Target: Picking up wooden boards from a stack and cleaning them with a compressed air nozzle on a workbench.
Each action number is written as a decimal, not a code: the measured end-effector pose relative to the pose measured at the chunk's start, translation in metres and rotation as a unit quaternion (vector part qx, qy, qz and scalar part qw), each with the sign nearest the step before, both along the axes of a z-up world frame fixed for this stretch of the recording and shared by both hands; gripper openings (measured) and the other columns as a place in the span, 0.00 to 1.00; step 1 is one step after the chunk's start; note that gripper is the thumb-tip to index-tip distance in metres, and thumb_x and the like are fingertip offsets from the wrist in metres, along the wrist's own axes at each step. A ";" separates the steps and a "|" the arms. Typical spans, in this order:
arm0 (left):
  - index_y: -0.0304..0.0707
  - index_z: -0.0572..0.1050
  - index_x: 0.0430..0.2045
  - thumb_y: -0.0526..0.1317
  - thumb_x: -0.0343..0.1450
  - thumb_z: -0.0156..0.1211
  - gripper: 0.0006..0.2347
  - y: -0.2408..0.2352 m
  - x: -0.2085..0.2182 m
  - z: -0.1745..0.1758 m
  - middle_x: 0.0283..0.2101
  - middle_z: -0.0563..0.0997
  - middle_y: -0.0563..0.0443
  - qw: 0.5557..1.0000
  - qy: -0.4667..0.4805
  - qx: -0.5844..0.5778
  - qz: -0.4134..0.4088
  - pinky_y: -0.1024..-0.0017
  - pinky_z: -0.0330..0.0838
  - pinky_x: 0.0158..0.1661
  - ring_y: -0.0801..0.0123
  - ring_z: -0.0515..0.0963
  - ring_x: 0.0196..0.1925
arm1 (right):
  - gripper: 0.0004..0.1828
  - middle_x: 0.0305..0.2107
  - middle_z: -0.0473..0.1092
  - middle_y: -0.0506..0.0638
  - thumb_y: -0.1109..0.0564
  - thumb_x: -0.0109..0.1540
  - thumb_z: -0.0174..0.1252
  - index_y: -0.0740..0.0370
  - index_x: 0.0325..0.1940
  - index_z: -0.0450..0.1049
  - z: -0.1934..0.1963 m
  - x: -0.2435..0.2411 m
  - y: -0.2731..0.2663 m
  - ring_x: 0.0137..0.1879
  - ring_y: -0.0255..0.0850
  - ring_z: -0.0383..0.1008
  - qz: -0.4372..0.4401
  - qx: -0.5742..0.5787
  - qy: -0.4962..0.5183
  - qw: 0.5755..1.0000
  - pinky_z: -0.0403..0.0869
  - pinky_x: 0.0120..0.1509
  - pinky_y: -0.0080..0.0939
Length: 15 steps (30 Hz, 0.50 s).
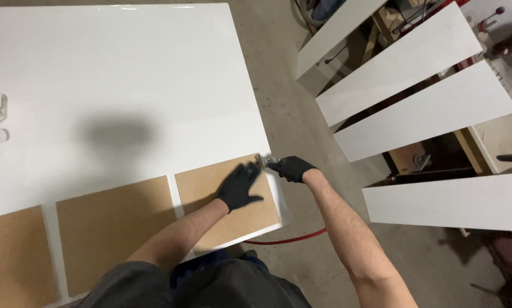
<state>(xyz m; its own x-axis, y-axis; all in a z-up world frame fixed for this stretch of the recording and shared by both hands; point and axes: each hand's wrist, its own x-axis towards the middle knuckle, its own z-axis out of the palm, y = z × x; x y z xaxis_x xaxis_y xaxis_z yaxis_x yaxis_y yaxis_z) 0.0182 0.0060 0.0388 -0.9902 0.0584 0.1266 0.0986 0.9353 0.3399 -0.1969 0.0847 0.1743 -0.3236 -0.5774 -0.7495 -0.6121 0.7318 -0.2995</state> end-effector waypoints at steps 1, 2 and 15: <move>0.33 0.58 0.70 0.71 0.70 0.43 0.42 -0.001 -0.003 0.003 0.72 0.62 0.35 0.993 -0.040 -0.024 0.107 0.51 0.45 0.74 0.45 0.58 0.75 | 0.39 0.17 0.73 0.54 0.21 0.62 0.46 0.58 0.27 0.76 -0.002 -0.001 0.004 0.30 0.47 0.78 0.005 0.005 0.005 1.000 0.75 0.52 0.46; 0.29 0.55 0.71 0.69 0.73 0.41 0.42 -0.004 -0.007 0.005 0.74 0.58 0.33 0.972 -0.079 -0.049 0.215 0.52 0.41 0.75 0.45 0.54 0.77 | 0.39 0.17 0.74 0.54 0.20 0.61 0.46 0.58 0.27 0.76 -0.005 -0.002 0.005 0.32 0.48 0.79 0.012 0.009 0.010 1.000 0.75 0.52 0.46; 0.28 0.58 0.70 0.73 0.63 0.54 0.49 0.021 0.045 -0.002 0.70 0.62 0.26 0.992 0.001 0.022 0.121 0.45 0.43 0.73 0.38 0.58 0.75 | 0.38 0.15 0.71 0.56 0.23 0.60 0.53 0.63 0.28 0.77 0.016 0.032 0.018 0.20 0.45 0.73 -0.047 0.044 -0.057 0.996 0.72 0.30 0.39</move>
<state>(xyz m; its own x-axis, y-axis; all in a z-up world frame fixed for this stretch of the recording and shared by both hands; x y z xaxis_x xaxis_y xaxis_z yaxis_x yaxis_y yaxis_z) 0.0634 0.0270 0.0364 -0.9743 -0.1866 0.1260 -0.1261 0.9157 0.3816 -0.1646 0.1028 0.1902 -0.2832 -0.4789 -0.8309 -0.5053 0.8109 -0.2951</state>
